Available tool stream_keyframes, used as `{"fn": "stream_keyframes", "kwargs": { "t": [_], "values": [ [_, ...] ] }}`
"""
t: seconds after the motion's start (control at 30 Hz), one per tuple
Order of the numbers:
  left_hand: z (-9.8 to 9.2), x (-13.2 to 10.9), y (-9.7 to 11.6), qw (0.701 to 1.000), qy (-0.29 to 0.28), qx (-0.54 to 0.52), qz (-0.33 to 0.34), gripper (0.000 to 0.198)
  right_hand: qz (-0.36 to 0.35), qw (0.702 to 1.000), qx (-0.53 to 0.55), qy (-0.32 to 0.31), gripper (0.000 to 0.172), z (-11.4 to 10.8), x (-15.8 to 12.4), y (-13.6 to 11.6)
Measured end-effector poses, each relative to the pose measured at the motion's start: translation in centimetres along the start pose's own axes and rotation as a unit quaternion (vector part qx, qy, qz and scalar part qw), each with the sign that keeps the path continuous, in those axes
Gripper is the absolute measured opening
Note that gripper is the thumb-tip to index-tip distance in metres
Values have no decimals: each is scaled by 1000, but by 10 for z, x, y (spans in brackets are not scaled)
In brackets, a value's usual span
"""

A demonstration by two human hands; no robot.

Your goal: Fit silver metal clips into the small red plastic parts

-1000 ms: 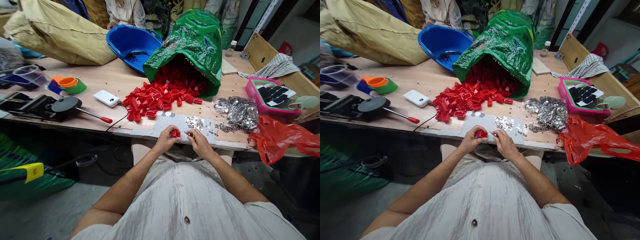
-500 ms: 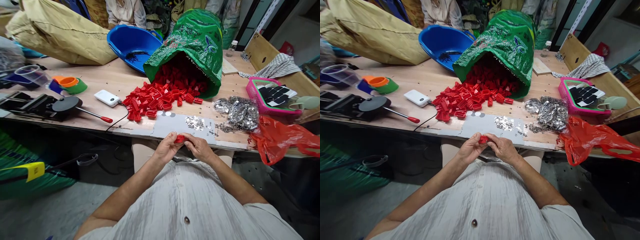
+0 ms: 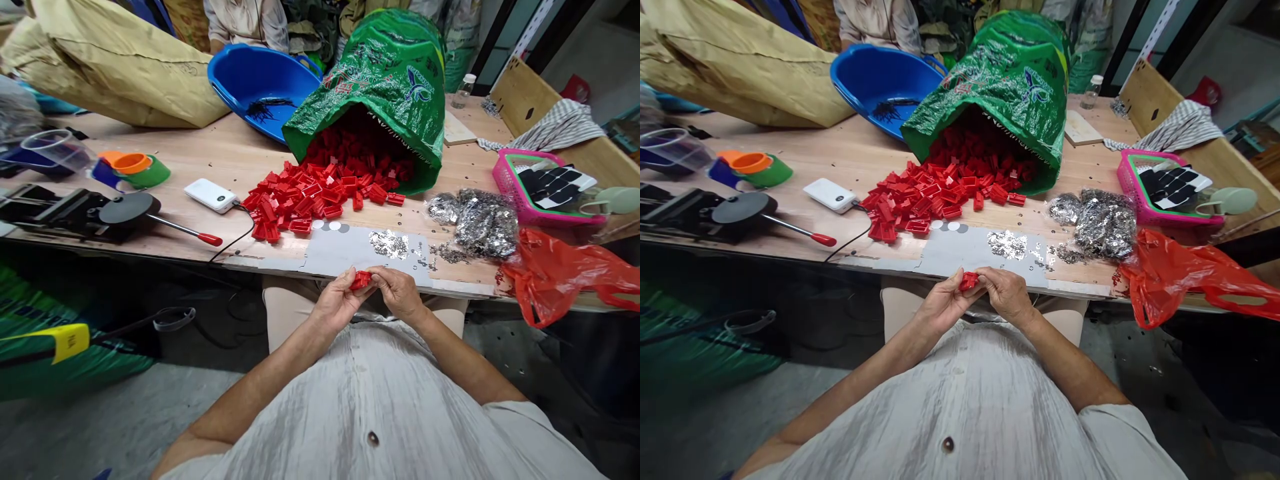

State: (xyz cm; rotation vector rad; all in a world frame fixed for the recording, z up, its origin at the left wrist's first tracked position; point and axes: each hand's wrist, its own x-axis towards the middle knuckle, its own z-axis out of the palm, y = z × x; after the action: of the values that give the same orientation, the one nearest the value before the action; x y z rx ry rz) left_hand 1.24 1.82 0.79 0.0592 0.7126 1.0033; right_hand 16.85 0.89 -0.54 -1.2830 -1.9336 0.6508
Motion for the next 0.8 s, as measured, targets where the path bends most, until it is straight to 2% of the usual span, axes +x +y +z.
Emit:
{"fn": "stream_keyframes", "kwargs": {
  "t": [0.1,0.23,0.3,0.47,0.8],
  "values": [
    [-3,1,1,1000,15,-5,2,28,47,997,52,-28,33,-3,-1,-4],
    [-8,3,2,999,25,-4,37,23,132,986,97,-18,23,-5,-5,-12],
    [-9,3,1,999,24,-3,46,21,153,981,113,-33,21,-3,-6,-14],
    [-11,4,-6,998,21,-12,55,19,149,977,137,-68,22,7,-8,-14],
    [-18,4,-19,995,28,18,89,19,138,980,140,-21,19,28,-16,-11]
  ]
}}
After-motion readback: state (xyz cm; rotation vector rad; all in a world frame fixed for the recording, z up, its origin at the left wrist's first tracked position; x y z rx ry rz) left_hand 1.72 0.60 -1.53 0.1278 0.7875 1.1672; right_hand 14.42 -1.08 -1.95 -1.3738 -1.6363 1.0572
